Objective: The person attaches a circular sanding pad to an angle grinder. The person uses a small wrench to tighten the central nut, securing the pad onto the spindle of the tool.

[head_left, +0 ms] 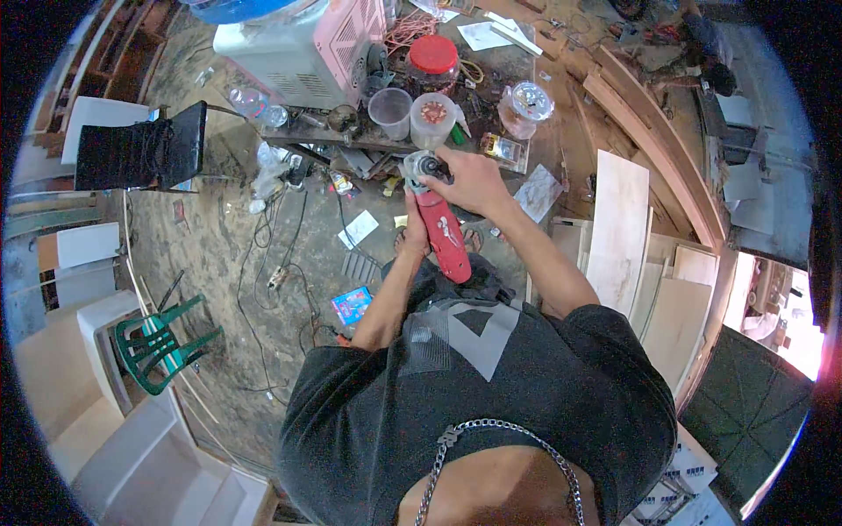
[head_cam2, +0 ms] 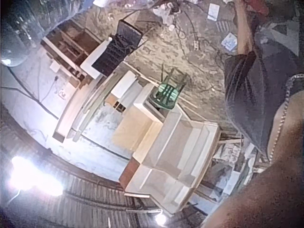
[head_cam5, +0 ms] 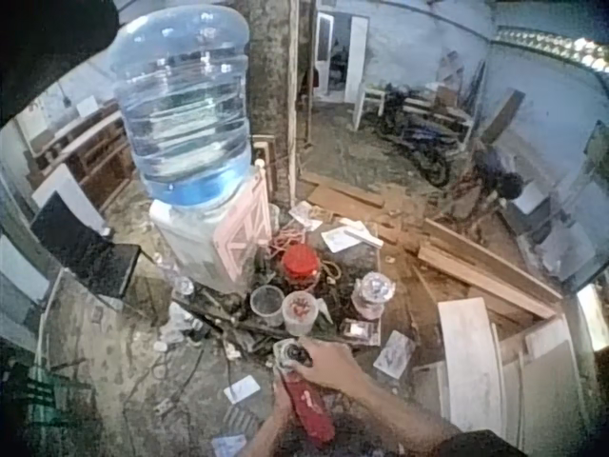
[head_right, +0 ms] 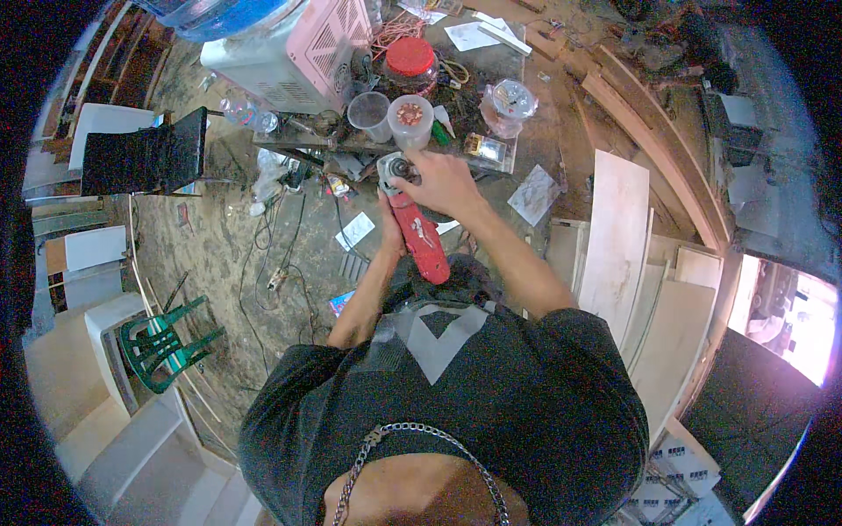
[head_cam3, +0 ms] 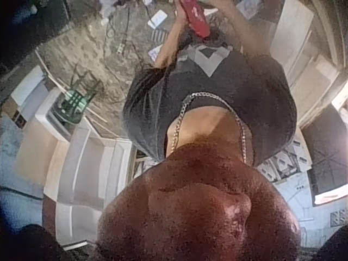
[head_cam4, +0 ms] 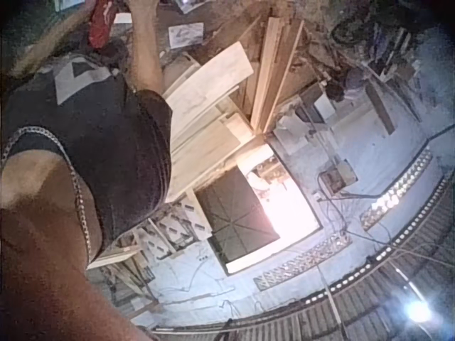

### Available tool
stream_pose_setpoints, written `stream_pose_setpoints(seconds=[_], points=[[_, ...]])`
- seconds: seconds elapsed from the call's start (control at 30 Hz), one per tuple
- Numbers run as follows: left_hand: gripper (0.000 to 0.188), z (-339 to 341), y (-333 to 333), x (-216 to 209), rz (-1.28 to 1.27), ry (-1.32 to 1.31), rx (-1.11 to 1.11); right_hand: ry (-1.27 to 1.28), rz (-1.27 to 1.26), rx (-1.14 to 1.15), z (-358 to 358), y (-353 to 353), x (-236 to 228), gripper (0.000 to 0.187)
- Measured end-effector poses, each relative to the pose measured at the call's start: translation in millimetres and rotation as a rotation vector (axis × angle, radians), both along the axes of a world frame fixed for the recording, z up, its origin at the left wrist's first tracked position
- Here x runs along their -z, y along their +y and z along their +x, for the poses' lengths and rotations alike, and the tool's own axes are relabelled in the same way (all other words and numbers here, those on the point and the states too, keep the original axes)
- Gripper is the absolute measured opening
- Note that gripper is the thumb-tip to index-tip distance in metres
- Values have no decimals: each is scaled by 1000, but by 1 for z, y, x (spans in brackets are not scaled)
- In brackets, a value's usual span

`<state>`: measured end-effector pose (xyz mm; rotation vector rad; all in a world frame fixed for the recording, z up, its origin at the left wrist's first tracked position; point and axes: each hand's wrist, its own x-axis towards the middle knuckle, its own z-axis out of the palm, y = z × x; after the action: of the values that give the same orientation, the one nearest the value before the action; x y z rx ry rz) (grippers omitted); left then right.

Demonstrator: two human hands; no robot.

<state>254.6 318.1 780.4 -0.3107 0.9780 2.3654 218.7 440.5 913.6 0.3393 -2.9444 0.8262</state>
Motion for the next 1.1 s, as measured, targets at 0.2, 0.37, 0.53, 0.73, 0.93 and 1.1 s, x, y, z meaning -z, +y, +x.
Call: stream_pose_setpoints(seconds=[0.2, 0.37, 0.53, 0.73, 0.93, 1.1], points=[[83, 2, -1, 5, -1, 6, -17, 20, -41, -104, -2, 4, 2, 43], [83, 1, -3, 2, 48, -23, 17, -51, -124, -51, 7, 15, -11, 42], [84, -5, -11, -1, 81, -82, -16, -492, -1103, -100, 15, 31, -1, 35], [84, -6, -14, -1, 93, -117, -32, -821, -1798, -226, 34, 35, -2, 39], [83, -4, -21, -3, 120, -137, -70, -796, -1652, -11, 28, 57, 7, 40], [82, 3, -35, -1, 77, -213, -195, -746, -1146, 430, -28, 99, 70, 36]])
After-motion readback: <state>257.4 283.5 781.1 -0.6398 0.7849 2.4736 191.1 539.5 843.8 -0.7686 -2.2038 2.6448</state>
